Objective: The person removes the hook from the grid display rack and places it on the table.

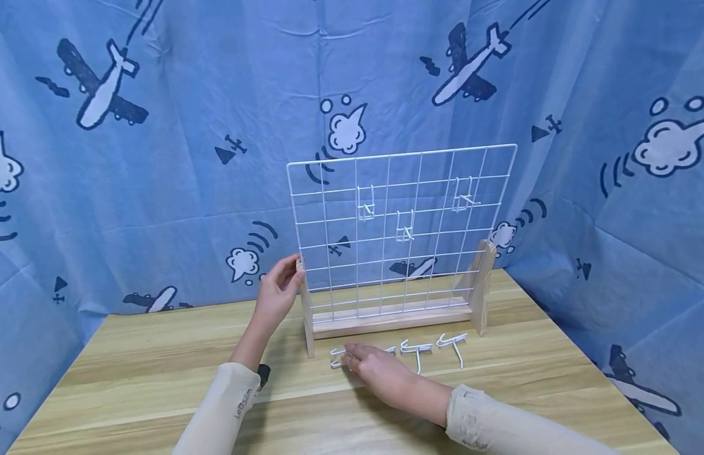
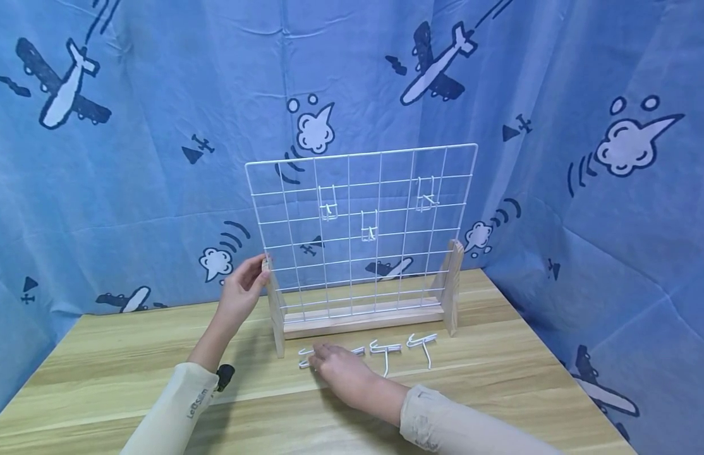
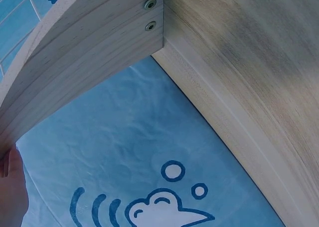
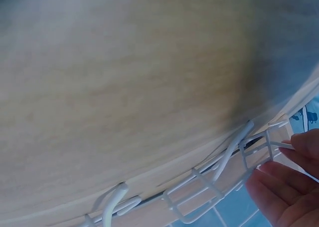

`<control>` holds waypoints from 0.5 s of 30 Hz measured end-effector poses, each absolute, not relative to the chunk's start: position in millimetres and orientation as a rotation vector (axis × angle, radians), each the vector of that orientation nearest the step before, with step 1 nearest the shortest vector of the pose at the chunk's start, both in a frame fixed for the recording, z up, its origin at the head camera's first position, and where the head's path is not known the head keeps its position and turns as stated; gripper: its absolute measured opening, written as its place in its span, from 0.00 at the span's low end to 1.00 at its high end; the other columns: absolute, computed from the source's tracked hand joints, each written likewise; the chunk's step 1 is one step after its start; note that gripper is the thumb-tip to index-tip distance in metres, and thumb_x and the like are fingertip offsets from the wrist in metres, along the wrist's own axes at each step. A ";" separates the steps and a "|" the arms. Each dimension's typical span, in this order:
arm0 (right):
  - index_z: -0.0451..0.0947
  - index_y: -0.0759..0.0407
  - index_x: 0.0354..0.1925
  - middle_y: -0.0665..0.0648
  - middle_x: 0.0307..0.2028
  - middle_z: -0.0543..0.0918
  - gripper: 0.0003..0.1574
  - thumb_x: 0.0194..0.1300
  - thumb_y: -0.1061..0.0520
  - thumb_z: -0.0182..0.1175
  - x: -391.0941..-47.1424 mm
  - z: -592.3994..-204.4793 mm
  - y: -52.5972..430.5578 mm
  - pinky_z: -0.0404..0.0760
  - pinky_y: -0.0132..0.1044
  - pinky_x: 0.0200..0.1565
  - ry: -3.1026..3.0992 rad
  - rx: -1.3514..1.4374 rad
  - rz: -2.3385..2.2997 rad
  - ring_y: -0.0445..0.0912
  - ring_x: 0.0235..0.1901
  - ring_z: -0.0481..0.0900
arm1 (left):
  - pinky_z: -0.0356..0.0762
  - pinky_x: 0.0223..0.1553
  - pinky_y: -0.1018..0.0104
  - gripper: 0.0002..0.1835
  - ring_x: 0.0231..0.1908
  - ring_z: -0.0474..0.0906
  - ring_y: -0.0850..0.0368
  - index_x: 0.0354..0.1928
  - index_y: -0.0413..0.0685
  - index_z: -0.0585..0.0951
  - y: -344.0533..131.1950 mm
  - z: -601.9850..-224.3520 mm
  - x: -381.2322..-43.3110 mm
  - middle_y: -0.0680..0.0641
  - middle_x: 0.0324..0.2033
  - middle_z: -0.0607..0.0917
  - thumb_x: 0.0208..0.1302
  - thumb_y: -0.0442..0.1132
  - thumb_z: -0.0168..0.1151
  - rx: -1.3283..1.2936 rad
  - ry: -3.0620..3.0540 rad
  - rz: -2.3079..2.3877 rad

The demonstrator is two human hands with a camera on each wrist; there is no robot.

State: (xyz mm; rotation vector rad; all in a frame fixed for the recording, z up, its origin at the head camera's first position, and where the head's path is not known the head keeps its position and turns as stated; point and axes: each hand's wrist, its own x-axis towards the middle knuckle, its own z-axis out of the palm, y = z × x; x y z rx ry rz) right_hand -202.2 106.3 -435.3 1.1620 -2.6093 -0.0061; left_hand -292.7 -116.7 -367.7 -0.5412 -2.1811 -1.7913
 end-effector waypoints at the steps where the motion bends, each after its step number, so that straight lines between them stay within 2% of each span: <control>1: 0.78 0.64 0.54 0.66 0.57 0.77 0.19 0.65 0.61 0.60 -201.7 -435.6 106.3 0.79 0.43 0.56 -2.616 1.157 -0.010 0.56 0.56 0.77 | 0.70 0.63 0.62 0.22 0.61 0.71 0.45 0.64 0.34 0.70 -116.5 -367.8 -292.6 0.33 0.59 0.74 0.70 0.32 0.55 -0.549 -2.177 -1.787; 8: 0.76 0.67 0.56 0.67 0.57 0.77 0.22 0.69 0.56 0.57 -197.2 -440.3 105.8 0.79 0.43 0.56 -2.550 1.157 -0.089 0.56 0.56 0.77 | 0.70 0.62 0.61 0.22 0.61 0.71 0.45 0.63 0.34 0.70 -115.1 -366.3 -291.4 0.33 0.59 0.75 0.70 0.31 0.55 -0.549 -2.177 -1.765; 15: 0.75 0.67 0.58 0.69 0.59 0.75 0.24 0.70 0.53 0.55 -191.3 -442.8 103.1 0.78 0.46 0.57 -2.551 1.141 -0.158 0.58 0.57 0.76 | 0.70 0.63 0.62 0.22 0.61 0.71 0.44 0.63 0.32 0.69 -115.3 -367.2 -291.4 0.34 0.58 0.75 0.70 0.31 0.55 -0.548 -2.173 -1.766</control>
